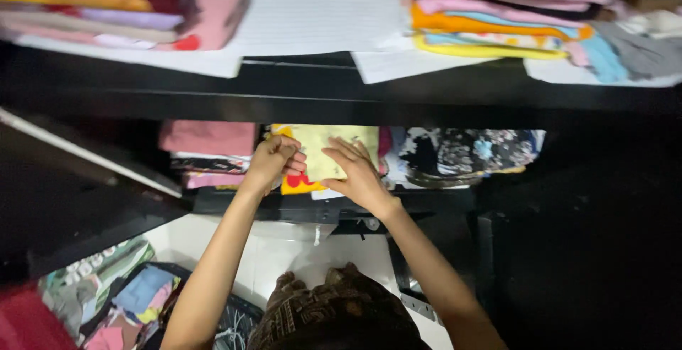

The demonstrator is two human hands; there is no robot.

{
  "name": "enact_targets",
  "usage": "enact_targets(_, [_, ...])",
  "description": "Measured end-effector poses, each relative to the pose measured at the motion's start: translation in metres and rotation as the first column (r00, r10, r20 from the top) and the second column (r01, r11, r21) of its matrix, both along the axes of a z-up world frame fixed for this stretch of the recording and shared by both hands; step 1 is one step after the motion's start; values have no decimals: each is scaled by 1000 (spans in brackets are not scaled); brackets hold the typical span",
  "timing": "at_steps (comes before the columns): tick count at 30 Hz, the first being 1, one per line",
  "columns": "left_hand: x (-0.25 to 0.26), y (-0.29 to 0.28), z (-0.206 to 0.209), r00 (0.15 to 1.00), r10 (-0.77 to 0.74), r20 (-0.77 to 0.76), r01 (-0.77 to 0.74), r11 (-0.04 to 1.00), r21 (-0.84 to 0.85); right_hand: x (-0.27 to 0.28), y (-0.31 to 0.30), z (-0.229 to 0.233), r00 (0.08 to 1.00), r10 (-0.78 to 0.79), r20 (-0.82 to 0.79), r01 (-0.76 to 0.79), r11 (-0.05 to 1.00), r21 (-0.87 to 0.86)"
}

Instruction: Transferring folded clothes from an open suitcase on the floor to a storage shelf.

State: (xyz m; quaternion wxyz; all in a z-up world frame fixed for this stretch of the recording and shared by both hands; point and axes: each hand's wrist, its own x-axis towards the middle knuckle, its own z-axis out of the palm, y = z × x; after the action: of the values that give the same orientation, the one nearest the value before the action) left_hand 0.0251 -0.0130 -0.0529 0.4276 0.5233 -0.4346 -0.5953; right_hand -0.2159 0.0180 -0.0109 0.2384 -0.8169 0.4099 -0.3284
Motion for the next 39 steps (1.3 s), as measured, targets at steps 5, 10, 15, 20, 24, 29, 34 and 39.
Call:
enact_targets(5, [31, 19, -23, 997, 40, -71, -34, 996, 87, 17, -13, -26, 971, -17, -239, -24, 986, -167])
enact_targets(10, [35, 34, -46, 997, 39, 71, -49, 989, 139, 11, -29, 7, 959, -240, -152, 273, 927, 258])
enact_targets(15, [22, 47, -50, 961, -76, 267, 26, 982, 186, -17, -47, -15, 925, -348, 153, 307, 922, 236])
enact_targets(20, [13, 59, -70, 828, -60, 558, 31, 998, 63, -44, -51, -33, 910, -412, 55, 415, 907, -68])
enact_targets(24, [-6, 70, -19, 622, 113, 775, 30, 985, -168, -43, -47, -7, 771, -360, 526, 278, 932, 231])
enact_targets(29, [-38, 80, 45, 693, -294, -658, 449, 891, 74, -14, -11, 0, 594, -347, 725, -164, 830, 532])
enact_targets(34, [-25, 53, 24, 633, 20, -774, 72, 994, 84, -38, 21, -47, 627, -315, 712, -288, 756, 588])
enact_targets(39, [9, -22, -14, 845, 129, -519, -81, 990, 113, 16, -25, -50, 719, -304, 625, -266, 711, 651])
